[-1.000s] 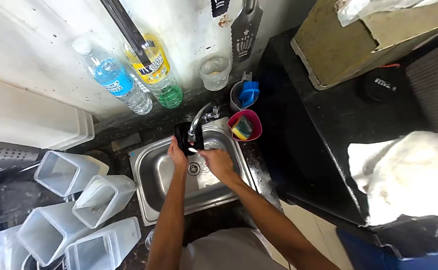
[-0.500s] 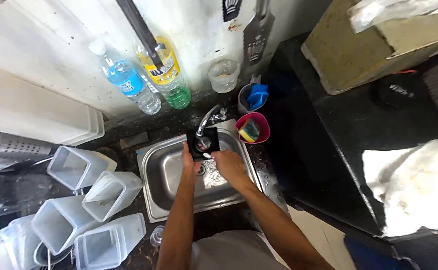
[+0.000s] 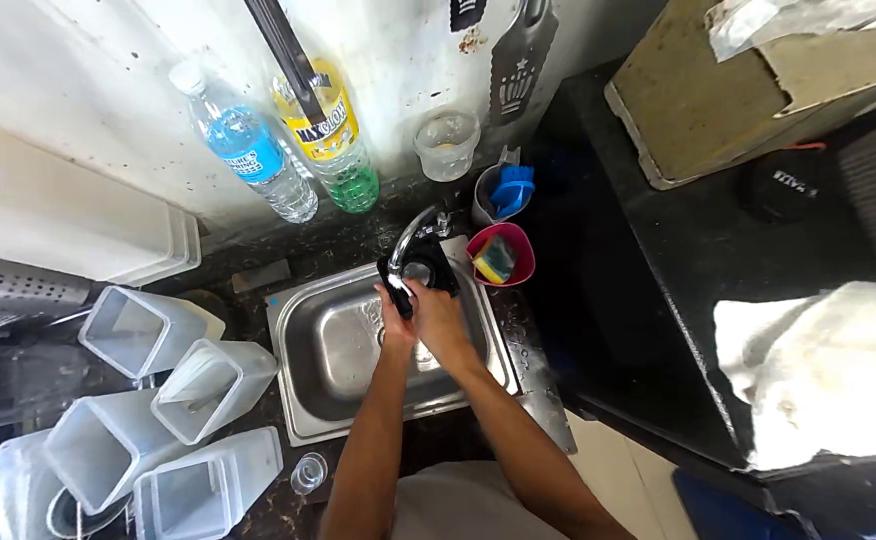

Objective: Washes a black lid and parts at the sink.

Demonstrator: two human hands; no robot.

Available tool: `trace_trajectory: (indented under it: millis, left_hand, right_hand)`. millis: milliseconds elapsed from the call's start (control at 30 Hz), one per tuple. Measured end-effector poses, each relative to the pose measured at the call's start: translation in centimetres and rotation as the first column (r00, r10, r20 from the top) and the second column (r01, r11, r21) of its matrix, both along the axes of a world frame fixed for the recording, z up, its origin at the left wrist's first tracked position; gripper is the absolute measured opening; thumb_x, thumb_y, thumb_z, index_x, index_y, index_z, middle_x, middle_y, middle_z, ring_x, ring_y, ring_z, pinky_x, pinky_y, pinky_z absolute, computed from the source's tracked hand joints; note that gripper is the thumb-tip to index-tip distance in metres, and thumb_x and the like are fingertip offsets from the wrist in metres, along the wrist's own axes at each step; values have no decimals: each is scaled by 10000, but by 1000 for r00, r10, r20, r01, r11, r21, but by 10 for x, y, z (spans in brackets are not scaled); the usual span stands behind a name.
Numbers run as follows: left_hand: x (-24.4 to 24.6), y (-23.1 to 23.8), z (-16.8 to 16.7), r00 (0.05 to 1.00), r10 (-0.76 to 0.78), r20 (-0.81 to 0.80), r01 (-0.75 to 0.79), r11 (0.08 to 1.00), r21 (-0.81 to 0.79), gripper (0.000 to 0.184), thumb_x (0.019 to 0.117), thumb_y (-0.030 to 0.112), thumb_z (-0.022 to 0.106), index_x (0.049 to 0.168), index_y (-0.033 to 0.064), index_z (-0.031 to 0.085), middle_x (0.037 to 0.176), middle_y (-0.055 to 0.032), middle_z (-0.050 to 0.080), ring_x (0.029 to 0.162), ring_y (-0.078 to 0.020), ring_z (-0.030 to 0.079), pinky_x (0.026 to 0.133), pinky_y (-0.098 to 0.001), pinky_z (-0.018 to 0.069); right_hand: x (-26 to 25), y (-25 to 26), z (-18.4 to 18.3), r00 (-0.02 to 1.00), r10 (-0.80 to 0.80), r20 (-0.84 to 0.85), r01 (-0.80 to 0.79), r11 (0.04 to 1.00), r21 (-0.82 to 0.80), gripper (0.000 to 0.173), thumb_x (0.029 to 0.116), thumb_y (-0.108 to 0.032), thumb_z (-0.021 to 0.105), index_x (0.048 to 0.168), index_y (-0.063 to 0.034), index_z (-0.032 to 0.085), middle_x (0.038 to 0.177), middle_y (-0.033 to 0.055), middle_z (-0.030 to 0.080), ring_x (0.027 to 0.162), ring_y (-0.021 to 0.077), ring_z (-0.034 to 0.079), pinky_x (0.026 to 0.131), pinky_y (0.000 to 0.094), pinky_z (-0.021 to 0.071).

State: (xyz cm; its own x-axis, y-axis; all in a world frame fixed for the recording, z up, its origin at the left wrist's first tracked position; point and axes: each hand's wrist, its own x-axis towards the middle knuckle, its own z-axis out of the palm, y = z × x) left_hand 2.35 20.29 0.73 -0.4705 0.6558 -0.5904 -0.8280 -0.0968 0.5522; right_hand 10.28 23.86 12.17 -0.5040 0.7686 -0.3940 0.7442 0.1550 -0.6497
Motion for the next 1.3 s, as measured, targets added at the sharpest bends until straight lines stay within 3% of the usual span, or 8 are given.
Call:
trace_trajectory:
  millis: [200, 333, 467, 567, 667, 733, 967, 1300]
  left_hand:
    - [1, -3, 0, 998, 52, 38, -58, 983, 172, 619, 1073, 602, 162, 1304, 219, 589, 1171, 2, 691, 1041, -134, 670, 880, -352, 570]
    - [-2, -18, -2, 974, 88, 210, -159, 924, 347, 374, 999, 424, 372, 1036, 145, 617, 997, -64, 695, 901, -217, 680, 794, -413, 577]
    - [-21, -35, -13, 978, 8, 209, -79, 939, 335, 940, 843, 846, 232, 1284, 75, 538, 1215, -181, 651, 1105, -338, 640, 978, -520, 516]
    - [-51, -45, 2, 988, -102, 117, 86, 987, 136, 1185, 757, 989, 127, 1487, 104, 423, 1385, -210, 585, 1226, -385, 602, 985, -599, 520]
    - [-69, -40, 10, 989, -141, -47, 135, 985, -103, 642, 1014, 685, 329, 1223, 134, 586, 997, -92, 702, 912, -251, 693, 815, -472, 590]
    - [-74, -29, 9, 985, -25, -170, -12, 977, -214, 413, 1035, 512, 511, 1121, 119, 603, 782, -68, 655, 713, -221, 667, 709, -444, 595]
    - [-58, -14, 8, 815, 247, -524, -329, 942, -69, 255, 1048, 312, 574, 1035, 60, 607, 645, -70, 654, 540, -192, 651, 566, -362, 593]
    - [-16, 10, 13, 623, 202, -756, -515, 833, -202, 221, 989, 242, 687, 929, 30, 665, 665, -57, 676, 523, -176, 660, 525, -365, 602]
  right_hand:
    - [-1, -3, -6, 976, 86, 200, -89, 996, 7, 331, 1058, -249, 511, 1354, -215, 656, 1201, 204, 694, 1070, 420, 682, 865, 601, 549]
    - [14, 11, -28, 1000, -11, 13, 11, 1000, 1, 403, 1026, -397, 600, 1399, -246, 624, 1165, 203, 702, 1036, 418, 682, 871, 618, 537]
    - [23, 33, -70, 980, -3, -201, 4, 1000, 3, 372, 943, -384, 724, 1255, -184, 696, 911, 155, 736, 851, 353, 708, 784, 597, 555]
    - [36, 58, -88, 931, 248, -268, -240, 969, 62, 308, 937, -335, 727, 1194, -164, 721, 1078, 127, 738, 1051, 328, 688, 923, 597, 535]
    - [40, 74, -94, 886, 375, -275, -329, 923, 200, 277, 930, -243, 729, 1200, -181, 746, 1333, 94, 667, 1266, 304, 598, 1062, 553, 485]
    - [40, 77, -81, 923, 340, -180, -307, 933, 189, 451, 957, -333, 711, 1392, -241, 637, 1406, 150, 580, 1266, 369, 575, 1007, 604, 507]
    - [24, 31, -42, 989, 121, -84, -123, 992, -24, 416, 1059, -145, 495, 1447, -241, 610, 1095, 179, 741, 1017, 382, 702, 928, 591, 536]
    - [-8, 9, -42, 983, 35, 180, -16, 994, -109, 374, 1042, -173, 496, 1376, -235, 652, 1154, 204, 716, 1060, 431, 683, 837, 634, 545]
